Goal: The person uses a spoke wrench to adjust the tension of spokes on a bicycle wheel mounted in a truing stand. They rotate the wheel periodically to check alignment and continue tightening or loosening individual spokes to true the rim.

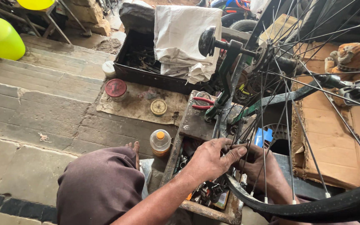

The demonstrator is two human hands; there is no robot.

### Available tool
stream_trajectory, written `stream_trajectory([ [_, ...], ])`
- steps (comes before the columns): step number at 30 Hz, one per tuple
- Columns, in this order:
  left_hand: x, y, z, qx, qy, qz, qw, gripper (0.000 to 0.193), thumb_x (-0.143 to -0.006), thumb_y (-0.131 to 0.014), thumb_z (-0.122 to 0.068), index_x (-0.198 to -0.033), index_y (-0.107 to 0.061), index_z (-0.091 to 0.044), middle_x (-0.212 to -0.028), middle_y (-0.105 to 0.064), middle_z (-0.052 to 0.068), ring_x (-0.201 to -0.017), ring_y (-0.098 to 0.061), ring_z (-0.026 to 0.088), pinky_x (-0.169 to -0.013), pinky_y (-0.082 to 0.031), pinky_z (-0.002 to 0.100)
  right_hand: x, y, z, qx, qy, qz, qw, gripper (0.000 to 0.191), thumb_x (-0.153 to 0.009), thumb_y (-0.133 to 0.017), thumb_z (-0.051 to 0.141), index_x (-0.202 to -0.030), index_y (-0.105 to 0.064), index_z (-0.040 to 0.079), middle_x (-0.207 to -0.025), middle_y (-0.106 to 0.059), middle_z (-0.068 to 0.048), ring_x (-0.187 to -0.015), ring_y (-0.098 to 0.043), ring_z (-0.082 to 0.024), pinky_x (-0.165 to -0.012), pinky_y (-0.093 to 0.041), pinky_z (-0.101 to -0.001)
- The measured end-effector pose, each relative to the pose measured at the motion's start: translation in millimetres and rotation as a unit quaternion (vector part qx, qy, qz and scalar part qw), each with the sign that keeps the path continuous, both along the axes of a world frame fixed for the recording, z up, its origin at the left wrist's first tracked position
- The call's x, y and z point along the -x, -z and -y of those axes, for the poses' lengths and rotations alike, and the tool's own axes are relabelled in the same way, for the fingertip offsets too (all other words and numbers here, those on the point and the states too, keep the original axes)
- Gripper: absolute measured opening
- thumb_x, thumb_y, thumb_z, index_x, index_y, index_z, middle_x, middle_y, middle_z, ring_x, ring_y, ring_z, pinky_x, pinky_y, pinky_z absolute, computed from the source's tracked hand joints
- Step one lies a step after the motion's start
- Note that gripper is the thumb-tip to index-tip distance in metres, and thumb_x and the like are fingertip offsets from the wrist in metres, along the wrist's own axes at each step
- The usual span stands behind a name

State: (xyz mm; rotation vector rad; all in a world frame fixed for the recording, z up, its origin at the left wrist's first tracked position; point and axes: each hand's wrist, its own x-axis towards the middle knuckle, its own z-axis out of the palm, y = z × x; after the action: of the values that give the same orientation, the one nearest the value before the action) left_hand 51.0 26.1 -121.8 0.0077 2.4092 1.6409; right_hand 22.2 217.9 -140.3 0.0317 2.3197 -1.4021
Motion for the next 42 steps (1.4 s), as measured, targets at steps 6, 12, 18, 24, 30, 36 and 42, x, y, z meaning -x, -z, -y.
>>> stream_trajectory([
  [6, 1, 4, 0, -0.008, 0.012, -0.003, 1.000, 0.084, -0.089, -0.058, -0.068, -0.138, -0.059, 0.000, -0.131, -0.066, 0.025, -0.128, -0.061, 0.036, -0.107, -0.047, 0.043, -3, -13, 3, -0.069, -0.032, 0.020, 0.997, 0.043, -0.086, -0.076, 0.025, -0.124, -0.071, 0.005, -0.088, -0.081, -0.012, -0.075, -0.072, -0.017, -0.067, -0.060, -0.0334],
  [12, 0, 9, 0, -0.004, 0.017, -0.011, 1.000, 0.085, -0.089, -0.058, -0.067, -0.140, -0.058, 0.001, -0.135, -0.063, 0.026, -0.132, -0.057, 0.036, -0.109, -0.045, 0.043, -10, -27, 9, -0.044, -0.025, -0.012, 0.999, 0.042, -0.088, -0.074, 0.026, -0.123, -0.074, 0.003, -0.093, -0.083, -0.012, -0.079, -0.073, -0.014, -0.070, -0.059, -0.0320],
  [18, -1, 2, 3, 0.003, 0.009, -0.029, 1.000, 0.081, -0.088, -0.062, -0.066, -0.134, -0.062, 0.002, -0.131, -0.065, 0.026, -0.128, -0.061, 0.037, -0.106, -0.048, 0.043, -6, -14, 6, -0.034, -0.039, -0.024, 0.998, 0.040, -0.085, -0.076, 0.024, -0.119, -0.072, 0.005, -0.087, -0.080, -0.005, -0.071, -0.068, -0.011, -0.063, -0.057, -0.0305],
  [24, -8, -3, 1, 0.047, -0.011, -0.064, 0.997, 0.060, -0.094, -0.060, -0.055, -0.120, -0.071, -0.002, -0.116, -0.072, 0.023, -0.111, -0.068, 0.037, -0.095, -0.054, 0.043, -4, 7, -7, 0.044, -0.006, 0.053, 0.998, 0.035, -0.087, -0.075, 0.022, -0.115, -0.077, 0.001, -0.081, -0.073, -0.008, -0.064, -0.058, -0.012, -0.053, -0.044, -0.0298],
  [30, -5, 12, 7, 0.029, 0.012, -0.081, 0.996, 0.042, -0.094, -0.065, -0.036, -0.115, -0.074, -0.001, -0.110, -0.075, 0.022, -0.103, -0.073, 0.032, -0.094, -0.056, 0.040, -1, 16, -1, 0.023, 0.026, 0.048, 0.998, 0.039, -0.086, -0.081, 0.013, -0.120, -0.071, -0.003, -0.094, -0.078, -0.015, -0.069, -0.070, -0.014, -0.057, -0.057, -0.0285],
  [36, 16, 3, 21, 0.007, 0.135, 0.026, 0.991, 0.049, -0.091, -0.070, -0.046, -0.115, -0.073, -0.003, -0.105, -0.075, 0.019, -0.099, -0.074, 0.027, -0.090, -0.057, 0.039, 6, -19, -3, 0.079, -0.018, 0.160, 0.984, 0.068, -0.079, -0.077, 0.002, -0.143, -0.053, 0.010, -0.120, -0.073, -0.010, -0.088, -0.071, -0.018, -0.069, -0.057, -0.0340],
  [42, 6, -8, 10, 0.069, 0.066, 0.036, 0.995, 0.055, -0.084, -0.074, -0.053, -0.104, -0.076, -0.001, -0.104, -0.074, 0.017, -0.101, -0.073, 0.029, -0.089, -0.056, 0.040, 5, -38, -3, 0.085, -0.057, 0.200, 0.974, 0.072, -0.078, -0.077, 0.004, -0.146, -0.054, 0.012, -0.122, -0.074, -0.007, -0.095, -0.071, -0.015, -0.077, -0.061, -0.0339],
])
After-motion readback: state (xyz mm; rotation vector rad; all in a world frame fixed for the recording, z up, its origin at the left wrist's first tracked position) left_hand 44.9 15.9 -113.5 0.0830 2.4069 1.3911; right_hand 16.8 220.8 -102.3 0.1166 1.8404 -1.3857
